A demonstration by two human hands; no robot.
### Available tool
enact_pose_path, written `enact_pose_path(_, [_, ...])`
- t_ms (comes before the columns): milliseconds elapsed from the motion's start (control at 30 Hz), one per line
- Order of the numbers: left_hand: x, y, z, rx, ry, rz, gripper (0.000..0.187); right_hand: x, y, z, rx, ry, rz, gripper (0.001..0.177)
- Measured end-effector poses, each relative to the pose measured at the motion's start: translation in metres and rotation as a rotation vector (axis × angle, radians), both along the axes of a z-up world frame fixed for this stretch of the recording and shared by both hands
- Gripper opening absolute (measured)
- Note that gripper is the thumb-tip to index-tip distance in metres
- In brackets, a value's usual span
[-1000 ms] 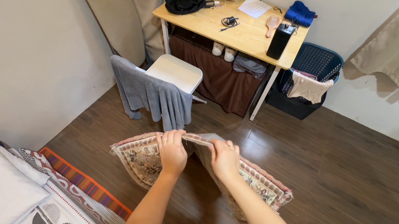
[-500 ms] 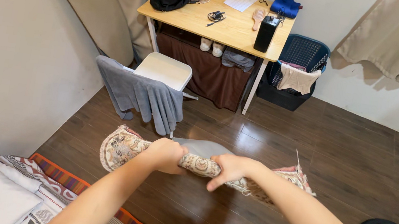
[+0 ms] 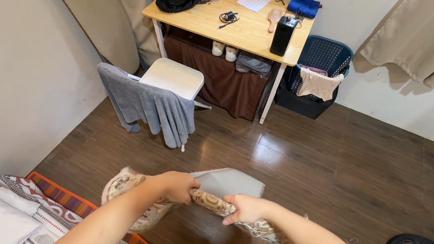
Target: The person rolls a rug and places it into a laundry basket, moves a container onto a desk, removes pillows from a bed, and pulls a fitted bedsheet off the mattress by hand.
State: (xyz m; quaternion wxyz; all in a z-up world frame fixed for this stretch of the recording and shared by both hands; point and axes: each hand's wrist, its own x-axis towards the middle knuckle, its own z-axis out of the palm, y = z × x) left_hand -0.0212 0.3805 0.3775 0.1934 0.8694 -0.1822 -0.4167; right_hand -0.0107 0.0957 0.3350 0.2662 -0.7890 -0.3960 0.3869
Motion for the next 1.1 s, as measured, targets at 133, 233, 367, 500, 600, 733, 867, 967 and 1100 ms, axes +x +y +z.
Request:
enact_pose_path(133, [-0.024, -0.004, 0.001, -0.205, -0.603, -0.009, 0.038, 0.040, -0.004, -0.048, 0.074, 0.134, 0.034, 0.078])
enact_pose_path(233, [-0.019, -0.001, -0.011, -0.255, -0.818, 0.061, 0.026, 0.064, 0.002, -0.041, 0.117, 0.230, -0.010, 0.075])
enact_pose_path(367, [0.000, 0.010, -0.016, -0.242, -0.898, 0.157, 0.020, 0.072, 0.013, 0.006, 0.018, -0.188, -0.209, 0.051])
enact_pose_path(500, [0.023, 0.017, 0.004, -0.210, -0.960, 0.204, 0.026, 0.055, 0.031, 0.031, 0.142, -0.956, -0.447, 0.028])
enact_pose_path(600, [0.038, 0.025, 0.021, -0.034, -0.939, 0.217, 0.028, 0.061, 0.043, 0.037, 0.239, -1.031, -0.453, 0.024])
enact_pose_path(733, [0.038, 0.042, 0.032, -0.138, -1.157, 0.321, 0.017, 0.071, 0.068, 0.050, 0.249, -0.891, -0.441, 0.030])
enact_pose_path(867, [0.029, 0.057, 0.040, -0.046, -1.493, 0.492, 0.028, 0.091, 0.103, 0.090, 0.333, -0.920, -0.314, 0.030])
enact_pose_path(967, [0.026, 0.081, 0.062, -0.106, -1.504, 0.545, 0.024, 0.102, 0.124, 0.142, 0.314, -0.963, -0.224, 0.032])
enact_pose_path(1100, [0.021, 0.103, 0.117, -0.114, -1.488, 0.476, 0.024, 0.112, 0.130, 0.218, 0.125, -1.066, 0.021, 0.077])
